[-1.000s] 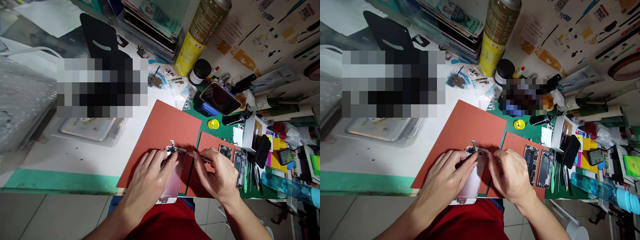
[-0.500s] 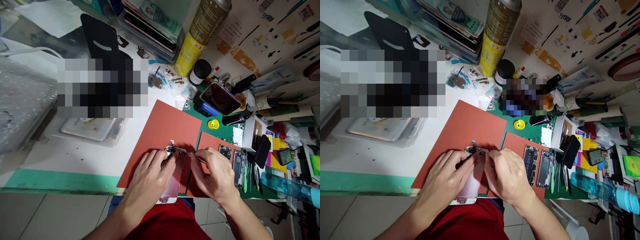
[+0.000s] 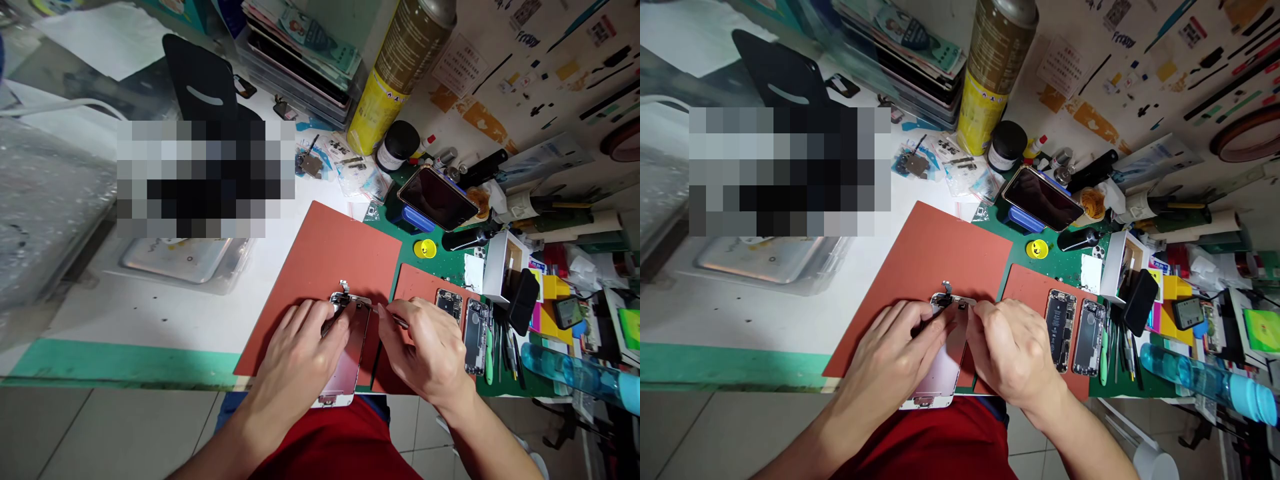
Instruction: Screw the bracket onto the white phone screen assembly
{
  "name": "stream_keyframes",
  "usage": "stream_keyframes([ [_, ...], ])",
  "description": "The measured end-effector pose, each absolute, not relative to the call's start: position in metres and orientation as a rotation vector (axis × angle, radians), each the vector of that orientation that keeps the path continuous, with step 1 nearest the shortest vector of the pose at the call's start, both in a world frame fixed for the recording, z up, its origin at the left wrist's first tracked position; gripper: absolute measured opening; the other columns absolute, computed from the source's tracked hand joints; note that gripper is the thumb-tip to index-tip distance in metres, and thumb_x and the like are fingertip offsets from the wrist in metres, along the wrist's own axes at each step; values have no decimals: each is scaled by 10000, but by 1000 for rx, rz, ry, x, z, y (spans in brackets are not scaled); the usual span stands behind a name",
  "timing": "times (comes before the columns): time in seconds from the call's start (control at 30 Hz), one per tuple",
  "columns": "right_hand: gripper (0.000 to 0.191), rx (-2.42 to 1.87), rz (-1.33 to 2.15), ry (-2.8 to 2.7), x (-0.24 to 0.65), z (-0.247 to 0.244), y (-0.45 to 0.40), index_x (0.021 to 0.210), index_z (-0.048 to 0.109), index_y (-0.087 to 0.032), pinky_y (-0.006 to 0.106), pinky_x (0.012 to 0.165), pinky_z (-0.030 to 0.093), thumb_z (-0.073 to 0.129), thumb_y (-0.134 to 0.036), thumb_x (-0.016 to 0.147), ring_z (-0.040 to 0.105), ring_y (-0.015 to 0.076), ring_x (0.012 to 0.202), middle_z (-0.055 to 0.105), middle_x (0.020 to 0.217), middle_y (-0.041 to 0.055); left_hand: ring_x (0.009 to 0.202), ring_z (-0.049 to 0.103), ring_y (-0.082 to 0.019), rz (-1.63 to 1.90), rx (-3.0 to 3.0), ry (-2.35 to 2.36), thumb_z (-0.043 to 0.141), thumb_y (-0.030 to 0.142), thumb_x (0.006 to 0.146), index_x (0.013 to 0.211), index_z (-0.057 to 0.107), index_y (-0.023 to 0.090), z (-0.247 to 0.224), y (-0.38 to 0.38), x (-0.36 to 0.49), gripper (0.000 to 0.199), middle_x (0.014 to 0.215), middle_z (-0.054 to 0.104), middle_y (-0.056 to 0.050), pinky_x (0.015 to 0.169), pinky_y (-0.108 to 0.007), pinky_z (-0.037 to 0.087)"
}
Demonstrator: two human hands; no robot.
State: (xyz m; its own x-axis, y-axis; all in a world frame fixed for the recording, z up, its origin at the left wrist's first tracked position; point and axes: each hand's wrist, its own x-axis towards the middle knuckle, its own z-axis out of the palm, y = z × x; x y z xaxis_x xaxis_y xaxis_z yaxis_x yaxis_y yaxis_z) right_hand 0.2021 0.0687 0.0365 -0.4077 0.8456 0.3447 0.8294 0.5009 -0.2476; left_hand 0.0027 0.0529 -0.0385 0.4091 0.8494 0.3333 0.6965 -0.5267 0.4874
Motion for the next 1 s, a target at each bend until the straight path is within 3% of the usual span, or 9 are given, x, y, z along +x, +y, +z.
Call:
stream_keyframes([
  [0.33,162,-1491,6,-2175,208,46,68,1079,617,-207,281,580,505,708,-110,986,611,114,603,699,790,-11,879,569,-250,802,2412,1341,671,161,997,1332,693,150,-39,53,2,335,954,606,-81,790,-410,483],
  [0.5,129,-1713,68,-1684,226,30,83,1076,629,-229,276,653,580,727,-241,993,730,153,765,728,917,12,865,571,-246,850,2390,1316,700,121,971,1384,667,173,-39,53,-1,418,953,609,-74,793,-415,494],
  [0.8,163,-1742,212,-1524,228,1,97,1043,626,-218,259,615,551,700,-357,1002,678,142,726,708,906,17,823,611,-179,1080,2152,1259,696,45,959,1045,667,161,-34,54,-3,147,883,640,-33,829,-355,527],
  [1.0,195,-1758,278,-1432,230,2,93,1027,625,-214,248,588,548,722,-378,983,675,136,679,693,874,10,799,624,-137,1138,2016,1299,702,94,980,1025,615,176,-34,54,-2,128,871,647,-6,786,-286,525],
])
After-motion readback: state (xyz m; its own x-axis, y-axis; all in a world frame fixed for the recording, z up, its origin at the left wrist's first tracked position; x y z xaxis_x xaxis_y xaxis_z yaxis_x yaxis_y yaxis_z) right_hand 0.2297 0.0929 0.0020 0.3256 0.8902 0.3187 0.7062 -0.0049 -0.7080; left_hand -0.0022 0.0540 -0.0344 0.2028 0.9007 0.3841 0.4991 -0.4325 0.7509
